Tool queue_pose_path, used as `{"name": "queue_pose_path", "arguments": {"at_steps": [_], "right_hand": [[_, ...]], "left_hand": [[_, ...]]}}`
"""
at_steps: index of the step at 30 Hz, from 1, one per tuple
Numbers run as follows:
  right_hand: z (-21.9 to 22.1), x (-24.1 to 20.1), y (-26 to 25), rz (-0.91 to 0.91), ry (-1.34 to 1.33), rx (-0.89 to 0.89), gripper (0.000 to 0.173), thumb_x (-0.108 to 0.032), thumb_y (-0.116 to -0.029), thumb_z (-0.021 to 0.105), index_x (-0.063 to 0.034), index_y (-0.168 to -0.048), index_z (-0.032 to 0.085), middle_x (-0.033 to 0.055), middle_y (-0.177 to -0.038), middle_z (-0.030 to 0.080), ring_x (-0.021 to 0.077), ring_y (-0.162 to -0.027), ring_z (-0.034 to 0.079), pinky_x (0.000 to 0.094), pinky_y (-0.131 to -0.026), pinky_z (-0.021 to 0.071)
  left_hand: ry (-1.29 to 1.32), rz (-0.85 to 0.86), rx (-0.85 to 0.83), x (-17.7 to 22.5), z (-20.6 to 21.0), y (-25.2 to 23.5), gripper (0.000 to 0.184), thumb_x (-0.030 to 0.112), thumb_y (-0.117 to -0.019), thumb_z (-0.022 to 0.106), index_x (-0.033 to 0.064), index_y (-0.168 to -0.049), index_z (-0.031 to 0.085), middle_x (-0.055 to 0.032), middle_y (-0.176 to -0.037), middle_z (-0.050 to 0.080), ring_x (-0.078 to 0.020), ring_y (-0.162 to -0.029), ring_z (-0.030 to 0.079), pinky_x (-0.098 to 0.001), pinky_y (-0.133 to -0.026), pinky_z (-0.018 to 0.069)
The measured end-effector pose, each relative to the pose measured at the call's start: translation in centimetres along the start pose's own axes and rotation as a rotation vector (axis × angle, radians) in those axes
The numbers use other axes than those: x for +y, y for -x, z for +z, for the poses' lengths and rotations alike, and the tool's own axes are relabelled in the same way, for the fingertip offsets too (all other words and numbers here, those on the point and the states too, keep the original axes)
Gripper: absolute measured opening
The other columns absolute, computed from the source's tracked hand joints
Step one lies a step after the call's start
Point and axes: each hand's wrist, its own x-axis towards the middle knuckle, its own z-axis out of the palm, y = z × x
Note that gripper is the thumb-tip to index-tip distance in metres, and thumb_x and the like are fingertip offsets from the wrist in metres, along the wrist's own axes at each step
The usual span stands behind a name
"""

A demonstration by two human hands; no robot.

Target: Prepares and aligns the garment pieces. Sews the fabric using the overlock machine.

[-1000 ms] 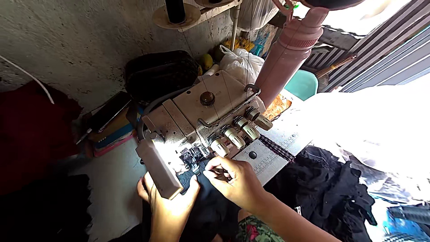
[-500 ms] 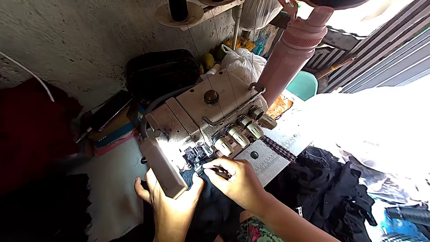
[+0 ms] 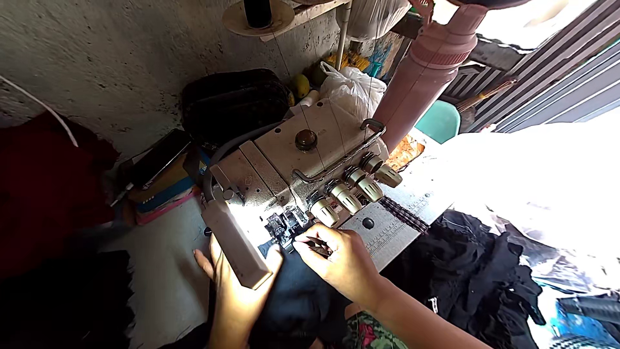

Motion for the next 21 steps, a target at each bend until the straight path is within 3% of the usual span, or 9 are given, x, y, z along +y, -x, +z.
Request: {"name": "queue_pose_path", "arguments": {"at_steps": [3, 6, 10, 13, 17, 21], "right_hand": [[0.1, -0.1, 0.0, 0.013, -0.017, 0.000, 0.014, -0.025, -0.0887, 0.068, -0.0117, -0.087, 0.073, -0.0037, -0.067, 0.065, 0.0024, -0.057, 0.056, 0.0210, -0.051, 0.0438], [0.1, -0.1, 0.1, 0.018, -0.014, -0.001, 0.014, -0.025, -0.0891, 0.067, -0.0120, -0.087, 0.073, -0.0035, -0.067, 0.064, 0.0030, -0.057, 0.056, 0.0221, -0.050, 0.0433], [0.3, -0.2, 0.0, 0.018, 0.007, 0.023, 0.015, -0.026, -0.0884, 0.067, -0.0124, -0.086, 0.073, -0.0038, -0.065, 0.063, 0.0033, -0.056, 0.056, 0.0226, -0.049, 0.0431], [0.4, -0.2, 0.1, 0.019, 0.016, 0.029, 0.015, -0.026, -0.0886, 0.067, -0.0125, -0.087, 0.073, -0.0034, -0.066, 0.064, 0.0042, -0.056, 0.057, 0.0234, -0.050, 0.0438], [0.4, -0.2, 0.1, 0.011, 0.024, 0.037, 0.016, -0.026, -0.0883, 0.067, -0.0122, -0.086, 0.074, -0.0028, -0.066, 0.064, 0.0055, -0.056, 0.057, 0.0244, -0.050, 0.0440], [0.5, -0.2, 0.0, 0.007, 0.032, 0.046, 0.016, -0.026, -0.0884, 0.066, -0.0124, -0.085, 0.074, -0.0029, -0.065, 0.064, 0.0058, -0.056, 0.057, 0.0249, -0.050, 0.0438]], "left_hand": [[-0.014, 0.045, -0.023, -0.9, -0.5, -1.9, 0.054, 0.036, -0.0904, 0.058, -0.0092, -0.119, 0.066, -0.0252, -0.131, 0.063, -0.0388, -0.140, 0.048, -0.0760, -0.113, 0.0050], [-0.065, 0.041, 0.007, -1.2, -0.2, -2.5, 0.053, 0.038, -0.0839, 0.066, -0.0061, -0.113, 0.070, -0.0232, -0.129, 0.065, -0.0394, -0.138, 0.049, -0.0768, -0.113, 0.0018], [-0.106, 0.106, 0.064, -1.3, 0.3, -1.9, 0.055, 0.037, -0.0895, 0.061, -0.0093, -0.117, 0.067, -0.0244, -0.126, 0.066, -0.0396, -0.134, 0.053, -0.0734, -0.116, 0.0055], [-0.161, 0.117, 0.066, -1.2, 0.5, -1.1, 0.058, 0.036, -0.0952, 0.053, -0.0125, -0.126, 0.061, -0.0281, -0.135, 0.061, -0.0425, -0.139, 0.049, -0.0722, -0.117, 0.0056], [-0.211, 0.132, 0.141, -0.4, 0.6, -0.8, 0.054, 0.032, -0.0947, 0.051, -0.0116, -0.123, 0.064, -0.0283, -0.132, 0.063, -0.0469, -0.136, 0.050, -0.0735, -0.116, 0.0080], [-0.223, 0.122, 0.203, 0.3, 0.8, -0.5, 0.050, 0.029, -0.0958, 0.050, -0.0117, -0.122, 0.064, -0.0270, -0.128, 0.066, -0.0421, -0.132, 0.055, -0.0731, -0.114, 0.0109]]}}
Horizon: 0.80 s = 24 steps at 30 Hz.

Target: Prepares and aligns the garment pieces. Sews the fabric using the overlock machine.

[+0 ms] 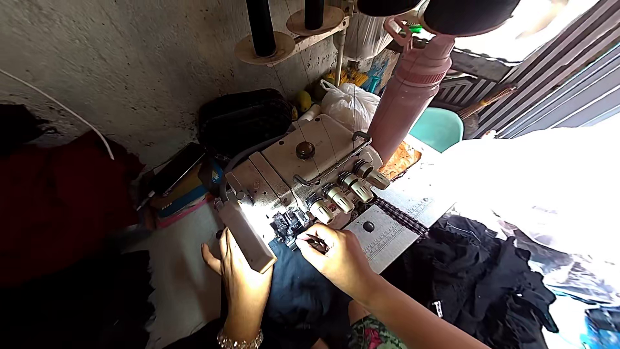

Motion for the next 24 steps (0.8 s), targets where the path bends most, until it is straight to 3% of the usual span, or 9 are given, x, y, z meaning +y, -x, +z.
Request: {"name": "queue_pose_path", "arguments": {"at_steps": [4, 6, 9, 11, 12, 15, 18, 22, 24], "right_hand": [[-0.1, 0.0, 0.0, 0.000, -0.011, -0.010, 0.016, -0.026, -0.0886, 0.067, -0.0122, -0.086, 0.073, -0.0021, -0.066, 0.064, 0.0066, -0.057, 0.058, 0.0257, -0.050, 0.0449], [-0.1, 0.1, 0.0, -0.004, -0.018, -0.013, 0.016, -0.026, -0.0887, 0.067, -0.0118, -0.086, 0.073, -0.0020, -0.067, 0.065, 0.0062, -0.058, 0.059, 0.0251, -0.051, 0.0455], [-0.1, 0.1, 0.1, -0.002, -0.037, -0.028, 0.016, -0.025, -0.0893, 0.067, -0.0116, -0.087, 0.073, -0.0024, -0.068, 0.065, 0.0051, -0.058, 0.058, 0.0237, -0.052, 0.0452], [-0.2, 0.2, 0.1, -0.006, -0.046, -0.034, 0.016, -0.026, -0.0901, 0.067, -0.0113, -0.087, 0.074, -0.0024, -0.068, 0.066, 0.0047, -0.059, 0.058, 0.0233, -0.052, 0.0454], [-0.2, 0.2, 0.2, -0.009, -0.051, -0.034, 0.016, -0.026, -0.0902, 0.067, -0.0112, -0.088, 0.074, -0.0024, -0.069, 0.067, 0.0043, -0.059, 0.059, 0.0228, -0.053, 0.0457], [-0.3, 0.3, 0.2, -0.012, -0.063, -0.040, 0.017, -0.025, -0.0907, 0.067, -0.0106, -0.090, 0.075, -0.0023, -0.071, 0.068, 0.0030, -0.060, 0.059, 0.0207, -0.054, 0.0459], [-0.5, 0.2, 0.2, 0.001, -0.075, -0.065, 0.017, -0.025, -0.0918, 0.067, -0.0106, -0.092, 0.076, -0.0028, -0.074, 0.070, 0.0008, -0.063, 0.059, 0.0187, -0.057, 0.0464], [-0.6, 0.4, 0.2, 0.011, -0.094, -0.080, 0.017, -0.026, -0.0929, 0.068, -0.0110, -0.093, 0.077, -0.0058, -0.072, 0.066, -0.0036, -0.061, 0.054, 0.0148, -0.056, 0.0430], [-0.7, 0.6, 0.3, -0.006, -0.130, -0.083, 0.014, -0.022, -0.0918, 0.069, -0.0096, -0.092, 0.076, -0.0081, -0.070, 0.062, -0.0070, -0.060, 0.049, 0.0115, -0.055, 0.0404]], "left_hand": [[0.113, -0.083, 0.035, 0.4, -0.1, 0.8, 0.042, 0.023, -0.0946, 0.050, -0.0096, -0.115, 0.066, -0.0245, -0.118, 0.068, -0.0353, -0.123, 0.059, -0.0641, -0.108, 0.0234], [0.270, -0.135, 0.080, 0.6, 0.0, 1.0, 0.036, 0.015, -0.0960, 0.053, -0.0129, -0.115, 0.065, -0.0228, -0.113, 0.069, -0.0262, -0.117, 0.060, -0.0553, -0.107, 0.0273], [0.543, -0.261, 0.078, 1.0, -0.5, 0.6, 0.024, 0.005, -0.0977, 0.052, -0.0078, -0.116, 0.060, -0.0048, -0.105, 0.068, -0.0011, -0.106, 0.059, -0.0355, -0.106, 0.0334], [0.656, -0.313, 0.054, 1.0, -0.7, 0.4, 0.024, 0.003, -0.0963, 0.052, -0.0057, -0.118, 0.059, 0.0018, -0.104, 0.068, 0.0048, -0.105, 0.058, -0.0263, -0.104, 0.0392], [0.653, -0.306, 0.035, 0.9, -0.7, 0.4, 0.024, 0.003, -0.0965, 0.051, -0.0049, -0.118, 0.059, 0.0022, -0.104, 0.068, 0.0044, -0.105, 0.059, -0.0277, -0.104, 0.0387], [0.439, -0.183, -0.045, 0.3, -0.4, 0.4, 0.031, 0.011, -0.0996, 0.051, -0.0107, -0.119, 0.061, -0.0124, -0.110, 0.070, -0.0110, -0.112, 0.060, -0.0459, -0.109, 0.0286], [0.189, -0.086, -0.094, 1.0, -0.6, 0.1, 0.035, 0.023, -0.0999, 0.048, -0.0071, -0.106, 0.066, -0.0186, -0.098, 0.070, -0.0246, -0.102, 0.065, -0.0529, -0.098, 0.0327], [0.110, 0.033, -0.151, 0.6, -1.8, -0.5, 0.024, 0.023, -0.0944, 0.054, 0.0040, -0.083, 0.061, -0.0089, -0.072, 0.059, -0.0219, -0.075, 0.058, -0.0470, -0.081, 0.0357], [0.156, 0.068, -0.275, 0.1, -3.1, -1.4, 0.021, 0.025, -0.0887, 0.065, 0.0045, -0.086, 0.064, -0.0081, -0.072, 0.060, -0.0238, -0.072, 0.059, -0.0507, -0.077, 0.0389]]}}
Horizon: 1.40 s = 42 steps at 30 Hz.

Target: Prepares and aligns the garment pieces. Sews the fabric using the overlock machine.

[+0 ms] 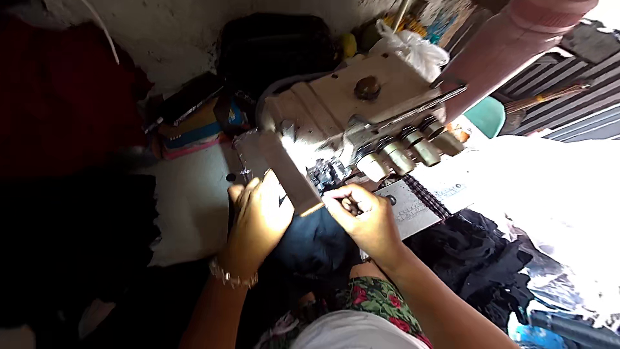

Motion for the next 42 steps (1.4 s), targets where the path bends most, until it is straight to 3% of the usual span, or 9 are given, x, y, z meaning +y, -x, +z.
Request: {"name": "queue_pose_path", "arguments": {"at_steps": [5, 9, 14, 16, 20, 24, 32, 37, 42], "right_hand": [[-0.3, -0.2, -0.2, -0.006, -0.069, -0.048, 0.007, -0.013, -0.0896, 0.070, -0.0079, -0.094, 0.071, -0.0122, -0.072, 0.060, -0.0109, -0.063, 0.052, 0.0074, -0.058, 0.0439], [-1.4, 0.2, -0.4, -0.020, -0.055, -0.088, 0.008, -0.013, -0.0908, 0.071, -0.0082, -0.097, 0.072, -0.0125, -0.074, 0.062, -0.0096, -0.061, 0.053, 0.0090, -0.056, 0.0454], [-3.4, -0.1, -0.3, -0.134, 0.045, -0.063, 0.016, -0.017, -0.0945, 0.068, -0.0028, -0.102, 0.073, -0.0028, -0.091, 0.071, -0.0075, -0.066, 0.058, 0.0101, -0.058, 0.0503], [-3.7, -0.6, -0.3, -0.183, 0.048, -0.059, 0.017, -0.016, -0.0943, 0.068, -0.0016, -0.101, 0.073, 0.0007, -0.098, 0.071, -0.0071, -0.069, 0.058, 0.0093, -0.058, 0.0492], [-3.4, -1.4, -0.2, -0.232, 0.053, -0.097, 0.016, -0.016, -0.0946, 0.068, -0.0025, -0.100, 0.074, 0.0008, -0.098, 0.070, -0.0078, -0.072, 0.057, 0.0076, -0.061, 0.0471], [-2.6, -1.7, -0.2, -0.276, 0.062, -0.137, 0.017, -0.017, -0.0943, 0.068, -0.0014, -0.096, 0.074, 0.0007, -0.087, 0.071, -0.0088, -0.070, 0.055, 0.0067, -0.063, 0.0447], [-0.6, -2.0, -1.4, -0.385, 0.204, -0.138, 0.018, -0.017, -0.0919, 0.068, -0.0056, -0.100, 0.079, 0.0051, -0.083, 0.074, 0.0043, -0.073, 0.067, 0.0189, -0.066, 0.0525], [-0.1, -1.8, -1.5, -0.489, 0.252, -0.172, 0.020, -0.021, -0.0921, 0.063, -0.0071, -0.084, 0.076, 0.0070, -0.072, 0.070, 0.0130, -0.066, 0.066, 0.0263, -0.058, 0.0490], [-2.1, -0.4, -1.6, -0.470, 0.223, -0.218, 0.026, -0.024, -0.1007, 0.059, -0.0077, -0.090, 0.075, 0.0085, -0.077, 0.067, 0.0121, -0.070, 0.062, 0.0229, -0.060, 0.0475]], "left_hand": [[0.135, 0.010, -0.209, -0.2, -2.1, -3.1, 0.014, 0.018, -0.0874, 0.073, 0.0046, -0.088, 0.075, -0.0140, -0.083, 0.071, -0.0307, -0.084, 0.068, -0.0578, -0.077, 0.0443], [-0.122, -0.070, -0.072, -2.0, -2.0, -3.3, 0.027, 0.030, -0.0815, 0.076, 0.0083, -0.072, 0.064, -0.0114, -0.072, 0.064, -0.0306, -0.073, 0.063, -0.0562, -0.075, 0.0386], [-0.090, 0.062, 0.005, -3.4, -1.0, -3.0, 0.037, 0.048, -0.0833, 0.073, 0.0217, -0.108, 0.078, -0.0092, -0.127, 0.065, -0.0368, -0.127, 0.053, -0.0742, -0.104, 0.0210], [-0.025, 0.122, -0.024, -3.3, -0.2, -3.5, 0.035, 0.049, -0.0829, 0.073, 0.0216, -0.102, 0.080, -0.0054, -0.127, 0.067, -0.0343, -0.132, 0.051, -0.0772, -0.107, 0.0136], [-0.171, 0.195, -0.064, -1.7, -0.5, -3.7, 0.019, 0.026, -0.0895, 0.065, 0.0098, -0.093, 0.073, -0.0081, -0.106, 0.069, -0.0327, -0.120, 0.058, -0.0699, -0.115, 0.0082], [-0.408, 0.208, -0.041, -2.0, -1.4, -3.2, 0.017, 0.006, -0.0926, 0.053, 0.0010, -0.097, 0.069, -0.0162, -0.109, 0.065, -0.0370, -0.117, 0.058, -0.0675, -0.115, 0.0107], [-0.435, 0.193, 0.140, 0.3, -2.0, 1.2, 0.019, 0.006, -0.0932, 0.055, 0.0004, -0.104, 0.069, -0.0170, -0.120, 0.066, -0.0398, -0.125, 0.054, -0.0659, -0.104, 0.0286], [-0.342, 0.351, 0.291, 2.2, 0.7, 3.9, 0.025, 0.016, -0.0994, 0.055, 0.0108, -0.078, 0.066, -0.0083, -0.091, 0.071, -0.0266, -0.105, 0.062, -0.0442, -0.093, 0.0350], [-0.334, 0.205, 0.133, 1.0, 0.7, 4.5, 0.050, 0.047, -0.1064, 0.037, 0.0187, -0.119, 0.076, -0.0057, -0.105, 0.074, -0.0272, -0.098, 0.064, -0.0453, -0.089, 0.0395]]}}
